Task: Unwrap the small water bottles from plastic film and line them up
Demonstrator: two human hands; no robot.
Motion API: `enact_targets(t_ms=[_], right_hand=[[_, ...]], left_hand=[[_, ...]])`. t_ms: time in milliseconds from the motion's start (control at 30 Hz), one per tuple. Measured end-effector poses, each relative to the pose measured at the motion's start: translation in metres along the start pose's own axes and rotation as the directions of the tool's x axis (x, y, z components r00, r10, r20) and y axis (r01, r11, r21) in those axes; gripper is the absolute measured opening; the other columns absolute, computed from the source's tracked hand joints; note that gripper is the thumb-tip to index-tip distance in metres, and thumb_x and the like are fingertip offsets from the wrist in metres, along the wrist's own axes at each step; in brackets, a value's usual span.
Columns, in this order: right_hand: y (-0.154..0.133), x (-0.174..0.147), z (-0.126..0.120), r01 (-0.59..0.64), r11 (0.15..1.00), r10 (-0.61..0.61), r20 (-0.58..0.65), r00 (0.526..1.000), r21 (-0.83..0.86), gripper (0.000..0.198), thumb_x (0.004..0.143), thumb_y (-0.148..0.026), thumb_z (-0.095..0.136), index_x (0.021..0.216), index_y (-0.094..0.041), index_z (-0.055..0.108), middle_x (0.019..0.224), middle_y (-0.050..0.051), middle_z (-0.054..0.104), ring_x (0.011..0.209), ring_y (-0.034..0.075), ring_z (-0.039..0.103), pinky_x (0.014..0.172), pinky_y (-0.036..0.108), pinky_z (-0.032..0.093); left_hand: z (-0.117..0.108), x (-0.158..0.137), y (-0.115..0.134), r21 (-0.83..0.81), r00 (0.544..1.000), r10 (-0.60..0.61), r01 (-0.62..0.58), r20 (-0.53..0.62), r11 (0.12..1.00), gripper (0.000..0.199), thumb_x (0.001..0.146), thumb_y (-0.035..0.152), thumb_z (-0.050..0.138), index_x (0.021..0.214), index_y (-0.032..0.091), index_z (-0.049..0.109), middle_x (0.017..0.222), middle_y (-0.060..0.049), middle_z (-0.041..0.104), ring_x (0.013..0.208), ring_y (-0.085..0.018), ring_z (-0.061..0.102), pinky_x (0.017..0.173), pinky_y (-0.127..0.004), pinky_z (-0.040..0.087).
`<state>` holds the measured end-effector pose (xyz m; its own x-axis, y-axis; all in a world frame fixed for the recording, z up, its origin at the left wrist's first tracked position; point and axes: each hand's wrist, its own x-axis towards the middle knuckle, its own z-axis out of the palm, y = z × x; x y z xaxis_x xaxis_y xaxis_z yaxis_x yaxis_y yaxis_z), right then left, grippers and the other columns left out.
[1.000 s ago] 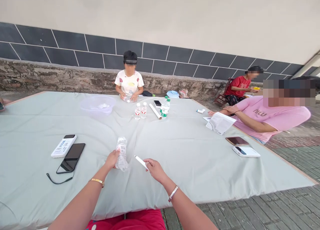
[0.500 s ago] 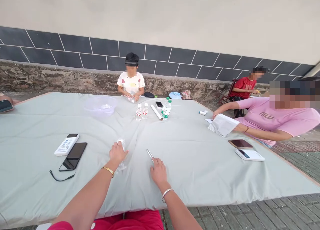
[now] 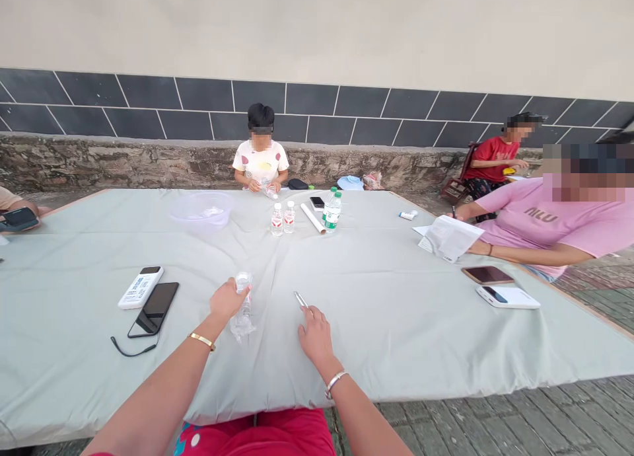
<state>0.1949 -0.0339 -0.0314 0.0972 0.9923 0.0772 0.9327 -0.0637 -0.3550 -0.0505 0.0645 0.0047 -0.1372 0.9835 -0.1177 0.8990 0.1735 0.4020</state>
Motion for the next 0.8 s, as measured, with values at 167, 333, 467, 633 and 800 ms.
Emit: enact_targets(t_ms=[167,333,467,633,800], right_hand=[[-0.004,-0.005,0.001,0.081,0.994,-0.079,-0.038,0.996,0.079,0.049,0.081,-0.016,0.044,0.129,-0.02,0.052,0.132,0.01,0.049,0.121,0.023,0.048,0.102,0.036,0.041],[0.005,-0.011,0.0,0.056,0.988,-0.055,-0.015,0.998,0.145,0.048,0.08,-0.016,0.043,0.128,-0.019,0.05,0.13,0.01,0.049,0.119,0.021,0.05,0.104,0.037,0.04],[-0.005,-0.012,-0.001,0.072,0.982,-0.076,0.012,0.997,0.175,0.048,0.08,-0.017,0.044,0.128,-0.02,0.05,0.131,0.009,0.048,0.12,0.02,0.049,0.104,0.037,0.039],[-0.036,-0.001,-0.01,0.098,0.979,-0.112,0.072,0.991,0.178,0.049,0.081,-0.019,0.044,0.13,-0.023,0.05,0.131,0.007,0.051,0.122,0.02,0.048,0.103,0.035,0.039],[-0.099,0.026,-0.011,0.289,0.934,-0.32,0.134,0.938,0.21,0.048,0.084,-0.02,0.047,0.131,-0.023,0.052,0.14,0.008,0.046,0.125,0.021,0.045,0.105,0.035,0.036]], left_hand=[[0.012,0.007,0.014,-0.109,0.998,0.046,-0.042,0.037,0.993,0.018,0.083,0.03,0.052,0.09,0.016,0.06,0.096,-0.015,0.068,0.095,-0.026,0.064,0.077,-0.033,0.044],[0.014,0.012,-0.009,-0.344,1.0,-0.018,0.011,-0.018,0.939,0.02,0.089,0.029,0.042,0.079,0.019,0.057,0.085,-0.008,0.067,0.087,-0.021,0.065,0.074,-0.031,0.046],[0.016,0.014,-0.035,-0.571,0.974,-0.225,0.188,0.006,0.799,0.031,0.094,0.031,0.028,0.074,0.02,0.049,0.072,-0.003,0.063,0.064,-0.014,0.063,0.059,-0.026,0.049],[0.026,0.006,-0.07,-0.726,0.899,-0.422,0.365,0.112,0.583,0.026,0.093,0.026,0.026,0.073,0.021,0.043,0.063,-0.001,0.058,0.051,-0.011,0.059,0.053,-0.024,0.05],[0.031,0.003,-0.08,-0.768,0.879,-0.464,0.37,0.108,0.522,0.025,0.089,0.04,0.036,0.08,0.02,0.047,0.064,-0.002,0.06,0.052,-0.015,0.062,0.05,-0.028,0.05]])
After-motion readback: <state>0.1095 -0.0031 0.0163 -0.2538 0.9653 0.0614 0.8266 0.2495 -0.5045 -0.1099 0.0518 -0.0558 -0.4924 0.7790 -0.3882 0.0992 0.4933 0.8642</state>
